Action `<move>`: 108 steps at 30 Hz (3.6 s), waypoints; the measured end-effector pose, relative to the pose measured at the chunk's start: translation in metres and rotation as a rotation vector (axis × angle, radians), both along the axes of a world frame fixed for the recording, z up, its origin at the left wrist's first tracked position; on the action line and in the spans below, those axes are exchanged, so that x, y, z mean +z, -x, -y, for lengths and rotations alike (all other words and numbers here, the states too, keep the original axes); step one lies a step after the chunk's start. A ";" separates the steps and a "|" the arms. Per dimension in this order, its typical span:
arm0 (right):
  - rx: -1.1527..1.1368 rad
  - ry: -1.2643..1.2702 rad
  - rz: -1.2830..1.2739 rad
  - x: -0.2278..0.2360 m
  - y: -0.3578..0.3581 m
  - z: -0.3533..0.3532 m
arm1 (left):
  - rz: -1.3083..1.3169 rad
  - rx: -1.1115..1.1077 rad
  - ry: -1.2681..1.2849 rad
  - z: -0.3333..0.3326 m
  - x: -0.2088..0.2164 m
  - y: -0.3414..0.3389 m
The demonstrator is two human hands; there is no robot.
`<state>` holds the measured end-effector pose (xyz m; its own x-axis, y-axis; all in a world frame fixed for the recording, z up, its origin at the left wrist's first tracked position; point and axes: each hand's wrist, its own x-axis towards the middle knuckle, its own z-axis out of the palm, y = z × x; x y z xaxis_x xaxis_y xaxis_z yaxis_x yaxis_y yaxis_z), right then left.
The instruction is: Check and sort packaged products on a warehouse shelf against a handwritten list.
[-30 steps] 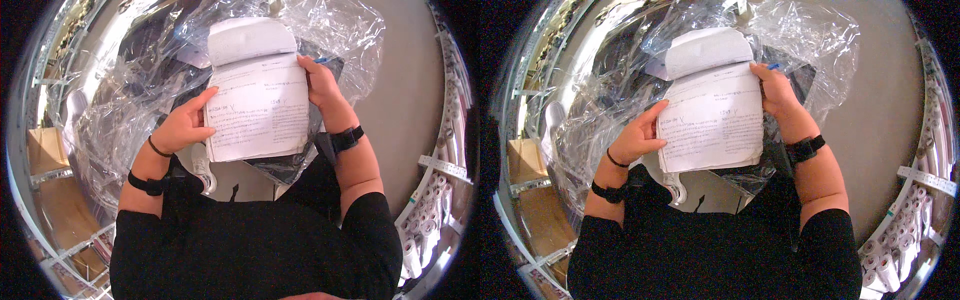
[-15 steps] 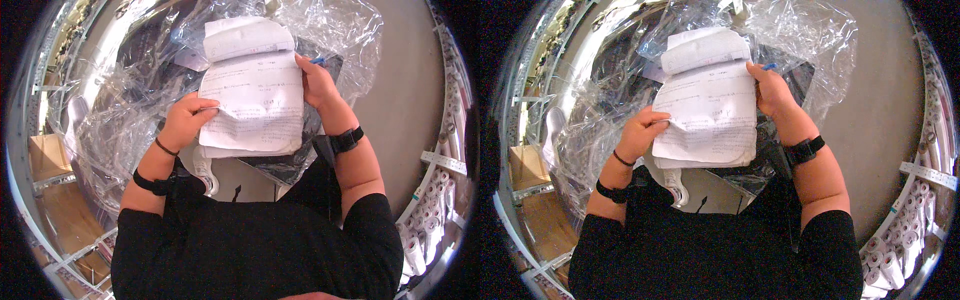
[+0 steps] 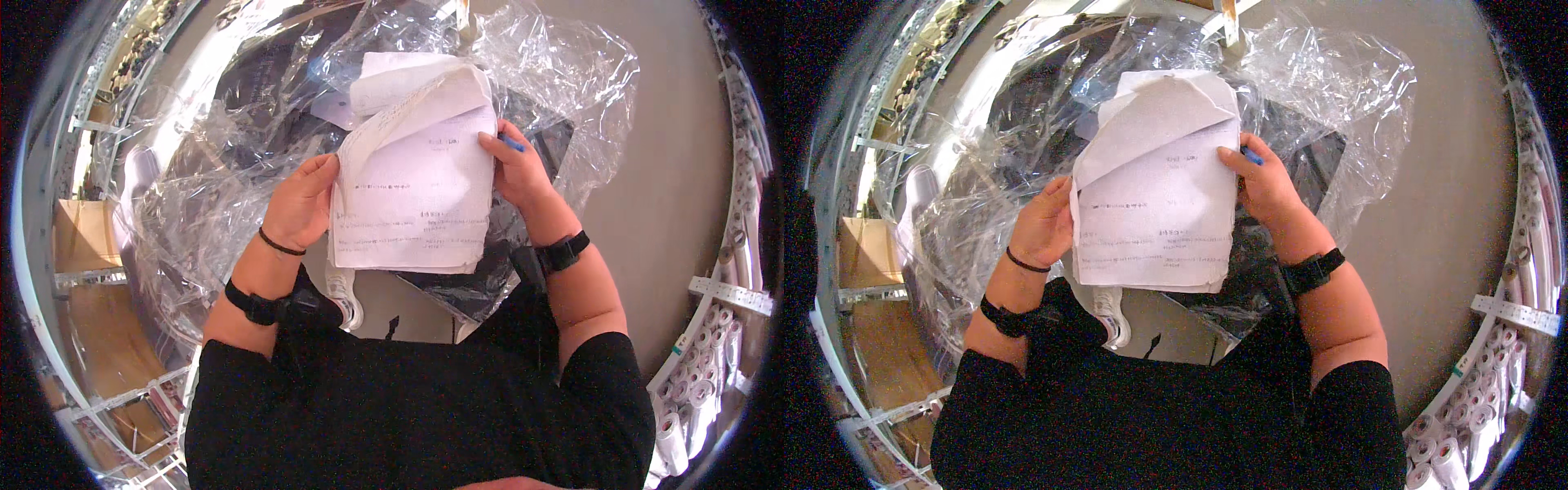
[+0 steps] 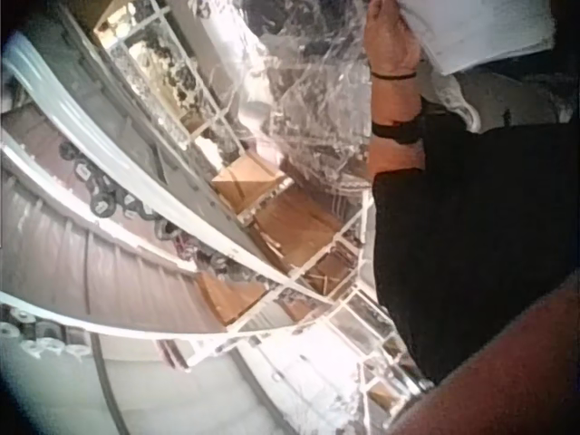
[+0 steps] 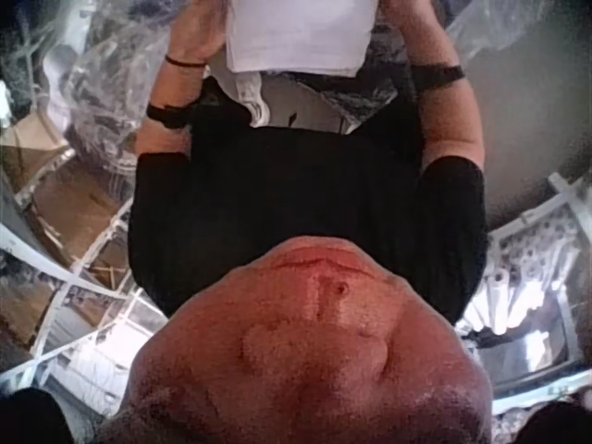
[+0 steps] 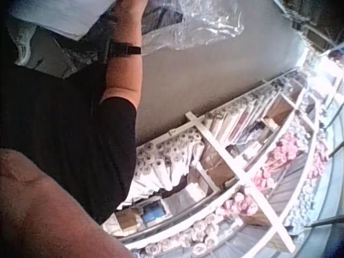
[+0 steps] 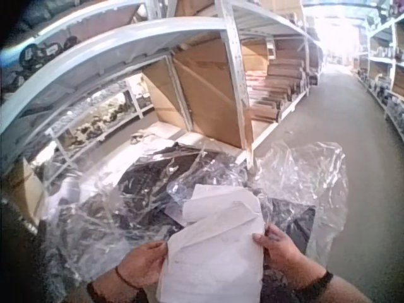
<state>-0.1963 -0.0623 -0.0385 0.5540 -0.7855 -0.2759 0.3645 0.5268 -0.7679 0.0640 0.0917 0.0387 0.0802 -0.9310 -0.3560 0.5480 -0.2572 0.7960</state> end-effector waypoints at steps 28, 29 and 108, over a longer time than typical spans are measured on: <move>0.314 -0.115 0.131 -0.014 0.019 -0.012 | -0.044 0.358 0.256 0.026 0.036 -0.039; 0.306 -0.115 0.115 -0.016 0.018 -0.011 | -0.051 0.365 0.256 0.027 0.036 -0.039; -0.374 -0.201 0.116 -0.011 0.031 -0.045 | 0.448 -0.797 0.125 0.086 -0.012 -0.013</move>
